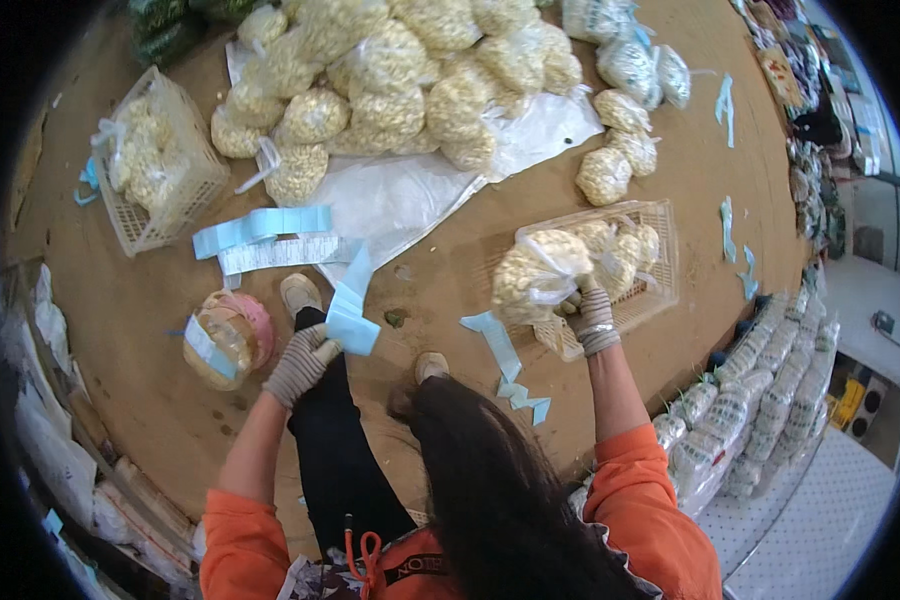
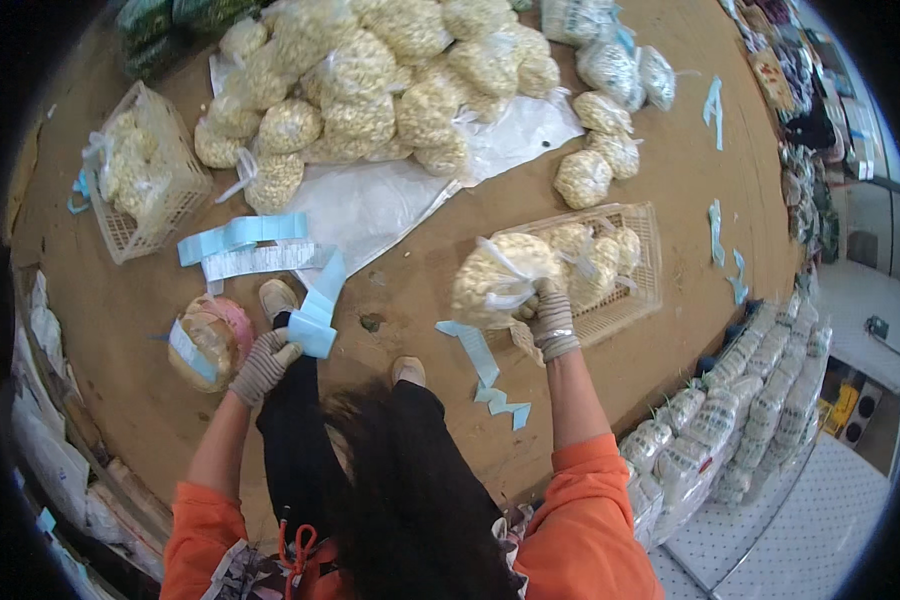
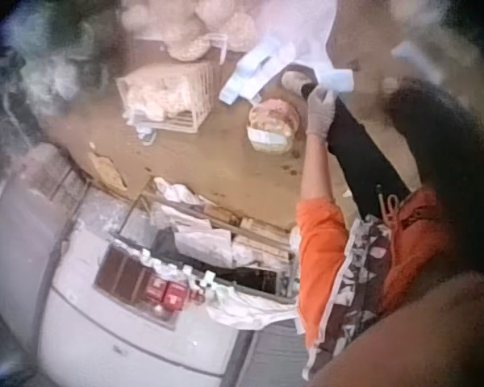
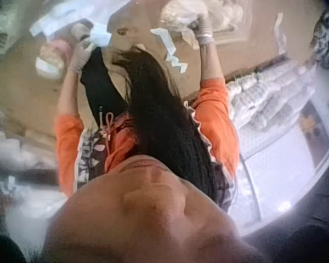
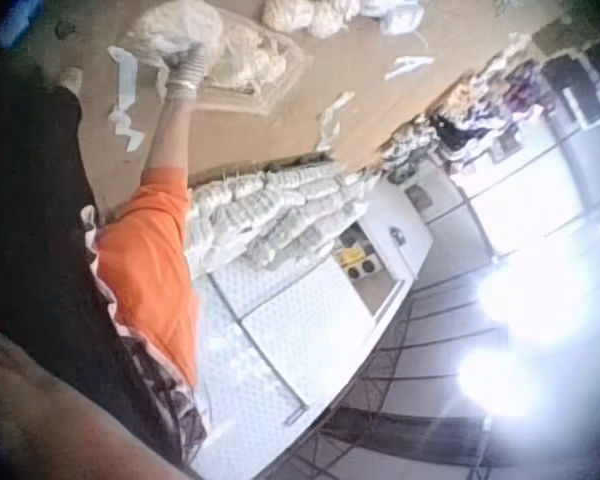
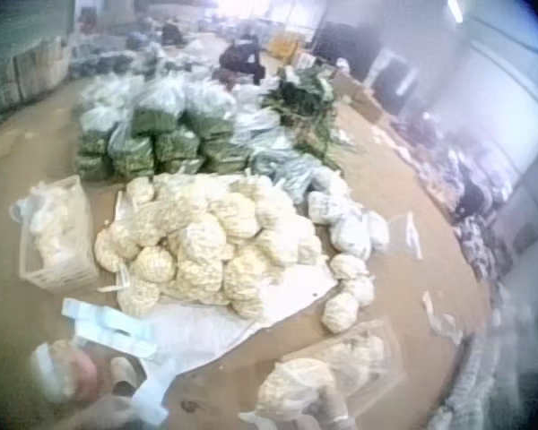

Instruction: The person applies blue adhesive labels to multiple plastic-wrapped packages of food items on a table. They peel labels from a roll, smooth them onto the packages, and use scissors to cut the label tape. The person handles both small individual bags and larger bundled packages.

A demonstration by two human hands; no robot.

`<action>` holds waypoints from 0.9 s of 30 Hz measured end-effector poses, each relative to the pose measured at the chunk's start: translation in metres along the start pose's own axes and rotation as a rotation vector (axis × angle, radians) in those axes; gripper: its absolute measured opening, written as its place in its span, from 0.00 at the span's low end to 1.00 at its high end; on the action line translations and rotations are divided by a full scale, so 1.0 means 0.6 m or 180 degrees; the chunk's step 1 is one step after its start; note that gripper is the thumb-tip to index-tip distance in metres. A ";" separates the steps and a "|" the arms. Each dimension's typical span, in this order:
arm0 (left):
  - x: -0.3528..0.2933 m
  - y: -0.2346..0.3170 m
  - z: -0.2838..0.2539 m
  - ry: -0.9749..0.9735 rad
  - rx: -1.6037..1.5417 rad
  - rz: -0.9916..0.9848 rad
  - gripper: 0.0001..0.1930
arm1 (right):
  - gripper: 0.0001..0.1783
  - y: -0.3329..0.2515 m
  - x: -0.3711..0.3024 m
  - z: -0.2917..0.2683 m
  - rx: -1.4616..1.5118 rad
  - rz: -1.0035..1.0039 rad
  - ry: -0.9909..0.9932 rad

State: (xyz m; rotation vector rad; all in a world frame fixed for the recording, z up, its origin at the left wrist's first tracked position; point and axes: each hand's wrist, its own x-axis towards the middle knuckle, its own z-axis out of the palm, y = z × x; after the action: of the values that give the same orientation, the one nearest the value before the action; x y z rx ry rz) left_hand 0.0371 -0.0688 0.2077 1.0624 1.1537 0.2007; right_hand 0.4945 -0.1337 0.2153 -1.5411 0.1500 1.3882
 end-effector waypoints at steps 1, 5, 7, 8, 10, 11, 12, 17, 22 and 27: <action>-0.022 0.026 0.032 0.0040 0.0287 0.0310 0.11 | 0.14 -0.019 -0.019 -0.034 0.0012 0.0019 0.0164; -0.140 0.213 0.145 -0.0772 0.1984 0.0861 0.13 | 0.13 -0.050 -0.140 -0.128 -0.1002 0.0317 0.0657; -0.198 0.295 0.211 -0.1255 0.2947 0.1448 0.15 | 0.26 -0.006 -0.204 -0.133 -0.1738 0.0645 -0.0402; -0.229 0.311 0.233 -0.1510 0.3571 0.1596 0.13 | 0.30 0.004 -0.252 -0.069 -0.1920 0.1326 -0.0635; -0.302 0.380 0.288 -0.2117 0.4029 0.2022 0.08 | 0.30 -0.014 -0.418 0.060 -0.1777 0.1810 -0.1877; -0.337 0.402 0.319 -0.2415 0.3966 0.2308 0.07 | 0.29 -0.003 -0.477 0.087 -0.1544 0.1899 -0.2487; -0.368 0.392 0.347 -0.2318 0.4030 0.3114 0.06 | 0.28 0.022 -0.523 0.102 -0.1251 0.1809 -0.2762; -0.458 0.247 0.408 -0.3310 0.2873 0.3175 0.05 | 0.26 0.076 -0.680 0.119 -0.0421 0.0781 -0.2008; -0.528 0.248 0.240 -0.1886 0.0216 0.0892 0.13 | 0.23 0.111 -0.809 0.072 -0.0092 -0.0217 -0.1514; -0.563 0.328 0.243 -0.2479 -0.2476 -0.1057 0.36 | 0.28 0.156 -0.964 0.123 -0.2137 -0.0278 -0.1277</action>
State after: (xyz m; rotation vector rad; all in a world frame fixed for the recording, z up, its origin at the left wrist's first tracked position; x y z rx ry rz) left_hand 0.0777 -0.2595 0.5764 0.1893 0.4403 -0.0401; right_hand 0.1924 -0.4167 0.6364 -1.7186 -0.6840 1.7436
